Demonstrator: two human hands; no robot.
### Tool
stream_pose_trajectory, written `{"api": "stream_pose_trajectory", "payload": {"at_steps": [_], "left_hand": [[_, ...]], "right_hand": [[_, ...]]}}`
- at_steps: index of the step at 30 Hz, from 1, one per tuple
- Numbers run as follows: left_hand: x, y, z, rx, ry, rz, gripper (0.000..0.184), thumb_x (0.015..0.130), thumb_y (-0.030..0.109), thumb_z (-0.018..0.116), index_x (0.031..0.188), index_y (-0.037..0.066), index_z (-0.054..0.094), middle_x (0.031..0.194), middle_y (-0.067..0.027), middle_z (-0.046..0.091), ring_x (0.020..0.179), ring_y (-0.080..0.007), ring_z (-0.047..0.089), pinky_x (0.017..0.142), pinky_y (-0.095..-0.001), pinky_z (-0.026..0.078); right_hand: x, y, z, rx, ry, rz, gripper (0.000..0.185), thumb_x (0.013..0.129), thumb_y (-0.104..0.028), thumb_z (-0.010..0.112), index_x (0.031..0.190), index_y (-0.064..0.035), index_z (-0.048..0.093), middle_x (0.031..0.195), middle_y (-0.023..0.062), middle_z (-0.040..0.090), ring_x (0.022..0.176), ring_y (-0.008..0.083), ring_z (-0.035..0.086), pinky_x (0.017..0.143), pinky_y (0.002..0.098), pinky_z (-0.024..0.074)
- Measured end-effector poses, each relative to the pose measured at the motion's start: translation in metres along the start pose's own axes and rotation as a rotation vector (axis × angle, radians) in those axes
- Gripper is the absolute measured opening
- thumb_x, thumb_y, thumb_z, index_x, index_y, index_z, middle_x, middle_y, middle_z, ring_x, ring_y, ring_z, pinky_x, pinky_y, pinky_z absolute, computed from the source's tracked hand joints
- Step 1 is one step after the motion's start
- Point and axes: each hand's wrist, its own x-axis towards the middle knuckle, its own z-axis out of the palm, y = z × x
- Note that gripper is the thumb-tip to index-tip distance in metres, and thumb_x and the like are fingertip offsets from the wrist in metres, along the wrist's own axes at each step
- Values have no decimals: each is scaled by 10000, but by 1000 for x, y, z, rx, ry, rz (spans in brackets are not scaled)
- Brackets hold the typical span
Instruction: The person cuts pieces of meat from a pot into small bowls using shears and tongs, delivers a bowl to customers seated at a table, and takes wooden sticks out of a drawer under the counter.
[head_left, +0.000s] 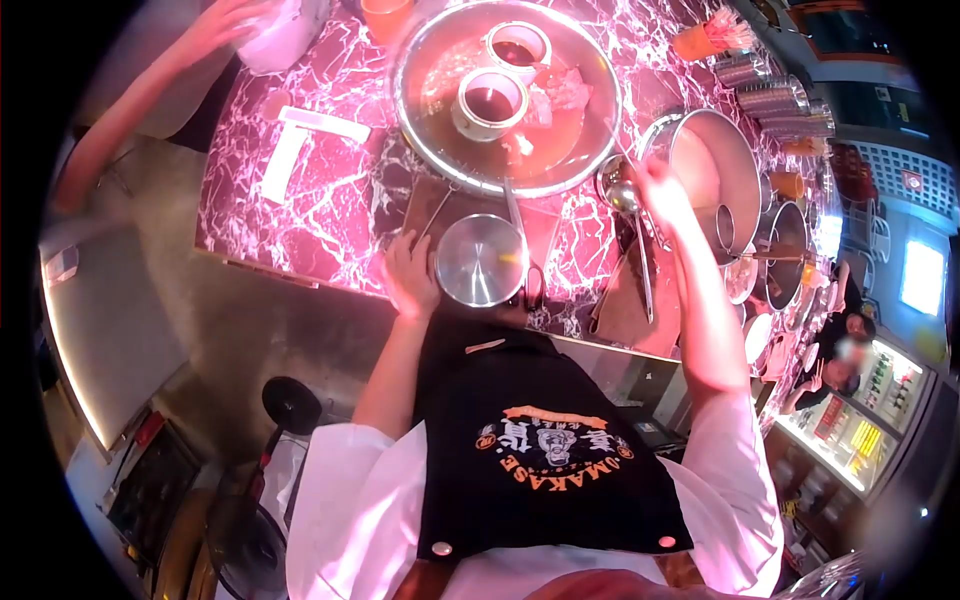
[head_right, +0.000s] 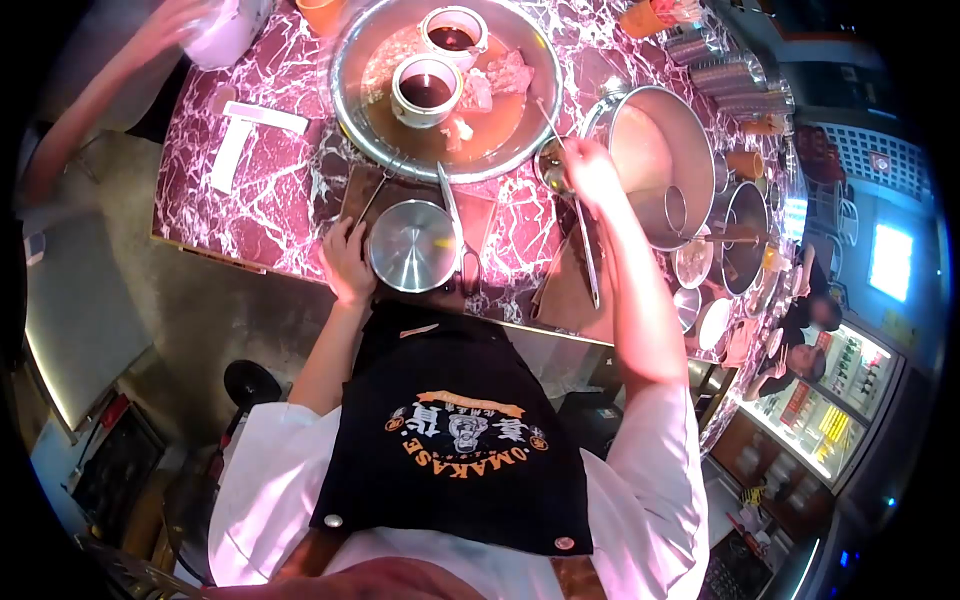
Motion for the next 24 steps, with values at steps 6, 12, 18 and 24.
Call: {"api": "stream_pose_trajectory", "payload": {"at_steps": [6,12,18,24], "left_hand": [[4,-2,1,-51,49,15,262,833,155,593,1073,61,639,1176,-131,557,1107,-345,498,935,-465,375],[7,-3,-1,-33,-66,2,255,832,161,579,1066,80,641,1214,-147,531,1141,-363,473,971,-488,349],[5,-6,-1,-44,-117,18,312,821,194,543,1100,76,621,1262,-155,500,1190,-384,425,1025,-515,271],[10,8,-8,-18,23,103,259,817,120,573,1060,51,629,1209,-169,531,1127,-386,481,965,-504,361]], "right_hand": [[186,-1,80,-78,-158,412,262,746,-99,451,526,-40,580,500,111,523,406,188,469,393,347,332],[192,0,138,1120,245,564,187,868,-65,401,774,-60,561,516,12,458,360,129,370,323,258,232],[149,20,168,1135,397,244,121,917,-124,498,851,-75,587,574,-23,475,427,76,395,375,241,300],[94,11,155,854,568,-45,117,944,-145,532,897,-55,590,657,-37,502,577,41,422,524,203,350]]}}
